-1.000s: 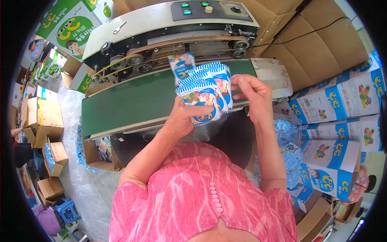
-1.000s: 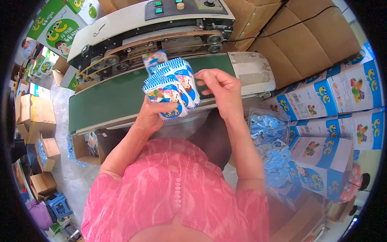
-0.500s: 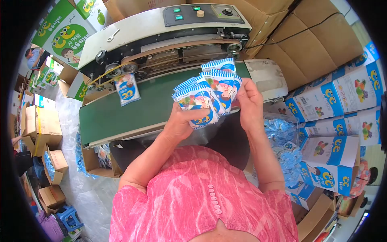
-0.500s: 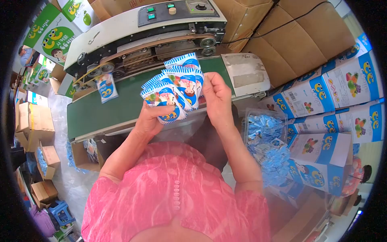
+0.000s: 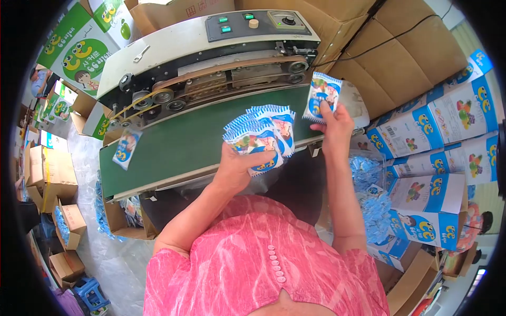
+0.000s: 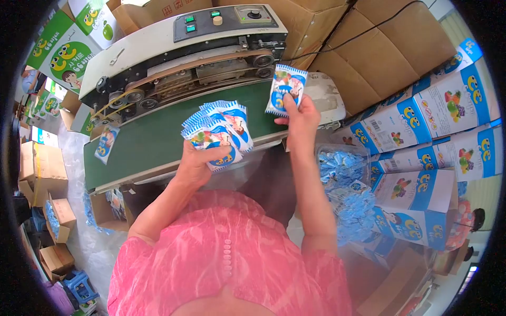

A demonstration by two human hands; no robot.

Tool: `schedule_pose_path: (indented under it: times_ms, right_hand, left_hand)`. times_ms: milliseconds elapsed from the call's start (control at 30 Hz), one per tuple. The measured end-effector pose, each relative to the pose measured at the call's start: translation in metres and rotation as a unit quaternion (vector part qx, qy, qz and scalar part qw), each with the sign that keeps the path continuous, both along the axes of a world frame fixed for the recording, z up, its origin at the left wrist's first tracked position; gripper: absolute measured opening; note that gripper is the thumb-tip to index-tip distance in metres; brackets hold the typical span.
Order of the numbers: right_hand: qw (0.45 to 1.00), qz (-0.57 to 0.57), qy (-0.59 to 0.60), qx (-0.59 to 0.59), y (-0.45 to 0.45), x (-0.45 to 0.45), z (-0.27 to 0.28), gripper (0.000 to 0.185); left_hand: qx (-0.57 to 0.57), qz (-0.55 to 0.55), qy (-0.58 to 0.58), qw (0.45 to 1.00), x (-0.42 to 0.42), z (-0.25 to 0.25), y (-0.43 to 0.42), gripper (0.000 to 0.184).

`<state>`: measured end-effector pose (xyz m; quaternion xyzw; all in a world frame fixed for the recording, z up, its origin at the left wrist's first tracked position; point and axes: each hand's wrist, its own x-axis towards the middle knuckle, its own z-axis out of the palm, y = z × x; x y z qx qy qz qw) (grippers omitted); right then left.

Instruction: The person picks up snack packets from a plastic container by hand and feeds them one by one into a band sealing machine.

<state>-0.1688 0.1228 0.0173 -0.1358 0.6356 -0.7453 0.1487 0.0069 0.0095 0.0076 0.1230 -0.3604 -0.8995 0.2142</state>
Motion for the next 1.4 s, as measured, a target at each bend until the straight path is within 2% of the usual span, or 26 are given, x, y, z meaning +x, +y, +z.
schedule_pose_path:
  times_ms: [33, 300, 467, 600, 700, 867, 967, 1100, 1233, 1267, 1333, 1400]
  right_hand:
    - [0.999, 0.008, -0.031, 0.012, 0.001, -0.013, -0.001, 0.015]
    - [0.987, 0.087, -0.013, 0.135, -0.032, -0.053, -0.017, 0.016]
    - [0.987, 0.104, 0.007, 0.125, -0.052, -0.036, -0.021, 0.015]
    - [0.985, 0.097, 0.013, 0.140, -0.018, -0.032, -0.014, 0.015]
    - [0.994, 0.032, 0.031, 0.101, 0.005, -0.040, -0.017, 0.014]
    - [0.990, 0.018, 0.044, 0.135, -0.014, -0.061, -0.018, 0.014]
    - [0.982, 0.073, 0.061, 0.163, -0.037, -0.058, -0.022, 0.016]
    - [0.974, 0.067, 0.128, 0.175, -0.048, -0.037, -0.019, 0.020]
    - [0.967, 0.105, 0.189, 0.137, -0.032, -0.002, -0.002, 0.021]
    - [0.967, 0.107, 0.187, 0.137, -0.027, 0.013, 0.005, 0.021]
    - [0.959, 0.267, 0.067, 0.069, -0.021, 0.042, 0.015, 0.020]
    - [0.955, 0.272, 0.088, 0.076, -0.015, 0.048, 0.012, 0.020]
  left_hand:
    - [0.001, 0.004, 0.011, 1.000, 0.000, 0.002, -0.001, 0.044]
    - [0.027, 0.012, 0.023, 0.999, 0.005, 0.004, -0.006, 0.048]
    - [0.048, 0.024, 0.021, 0.998, 0.010, 0.003, -0.013, 0.048]
    - [0.040, 0.044, 0.029, 0.998, 0.015, 0.002, -0.021, 0.049]
    - [0.049, 0.042, 0.028, 0.998, 0.014, 0.001, -0.020, 0.050]
    - [0.044, 0.025, 0.033, 0.998, 0.014, 0.002, -0.016, 0.053]
    - [0.047, 0.034, 0.033, 0.998, 0.017, 0.005, -0.016, 0.049]
    - [0.071, 0.044, 0.018, 0.996, 0.021, 0.004, -0.018, 0.049]
    - [0.072, 0.061, 0.011, 0.995, 0.020, 0.002, -0.020, 0.049]
    - [0.073, 0.064, 0.009, 0.995, 0.019, 0.002, -0.020, 0.049]
    - [0.051, 0.048, 0.010, 0.998, 0.015, 0.000, -0.017, 0.051]
    - [0.039, 0.045, 0.012, 0.998, 0.013, -0.003, -0.015, 0.052]
